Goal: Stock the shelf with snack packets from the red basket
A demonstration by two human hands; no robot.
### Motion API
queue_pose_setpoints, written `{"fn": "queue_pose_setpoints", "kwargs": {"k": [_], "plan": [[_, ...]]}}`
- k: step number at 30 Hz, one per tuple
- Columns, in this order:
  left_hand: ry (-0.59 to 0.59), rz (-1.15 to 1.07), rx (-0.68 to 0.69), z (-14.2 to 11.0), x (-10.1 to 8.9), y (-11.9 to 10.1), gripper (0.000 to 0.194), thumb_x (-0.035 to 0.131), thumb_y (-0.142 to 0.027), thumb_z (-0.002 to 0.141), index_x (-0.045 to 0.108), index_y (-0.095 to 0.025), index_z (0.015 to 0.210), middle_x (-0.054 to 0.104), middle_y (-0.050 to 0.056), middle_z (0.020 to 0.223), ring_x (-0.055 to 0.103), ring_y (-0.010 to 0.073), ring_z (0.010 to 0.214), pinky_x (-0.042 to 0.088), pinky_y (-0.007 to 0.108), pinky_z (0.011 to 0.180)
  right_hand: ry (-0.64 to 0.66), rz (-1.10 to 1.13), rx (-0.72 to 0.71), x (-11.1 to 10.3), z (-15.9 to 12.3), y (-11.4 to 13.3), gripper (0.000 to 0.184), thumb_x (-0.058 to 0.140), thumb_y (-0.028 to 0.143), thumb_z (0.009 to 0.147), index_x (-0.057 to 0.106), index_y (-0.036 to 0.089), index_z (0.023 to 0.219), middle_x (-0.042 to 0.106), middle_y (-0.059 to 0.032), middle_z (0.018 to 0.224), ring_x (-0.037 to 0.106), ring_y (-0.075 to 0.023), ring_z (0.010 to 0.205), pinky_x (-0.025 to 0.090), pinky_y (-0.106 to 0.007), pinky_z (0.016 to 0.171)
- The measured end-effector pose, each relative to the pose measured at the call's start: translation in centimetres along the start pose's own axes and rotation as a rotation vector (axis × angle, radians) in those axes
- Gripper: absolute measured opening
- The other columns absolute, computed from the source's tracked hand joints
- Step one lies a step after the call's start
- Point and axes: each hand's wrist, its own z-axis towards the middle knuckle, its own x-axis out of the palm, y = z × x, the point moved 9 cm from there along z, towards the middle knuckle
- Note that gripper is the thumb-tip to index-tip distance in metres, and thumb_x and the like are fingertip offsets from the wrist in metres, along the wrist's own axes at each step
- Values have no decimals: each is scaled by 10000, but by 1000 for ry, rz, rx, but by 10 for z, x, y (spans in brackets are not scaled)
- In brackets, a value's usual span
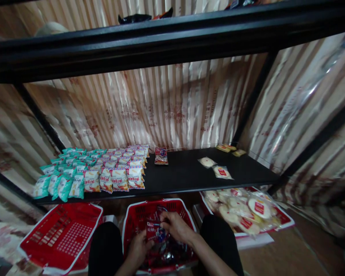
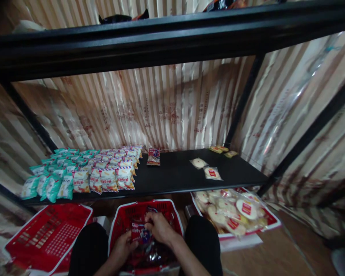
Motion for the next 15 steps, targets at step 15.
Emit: {"fn": "queue_pose_setpoints", "kwargs": {"k": [15], "plan": [[132,-229,40,26,22,-6,669,752,-640,484,661,-135,913,711,120,952,640,299,930,484,397,866,10,134,7,-32,27,14,46,577,227,729,584,182,737,529,57,603,471,-82,536,350,-180,513]]}}
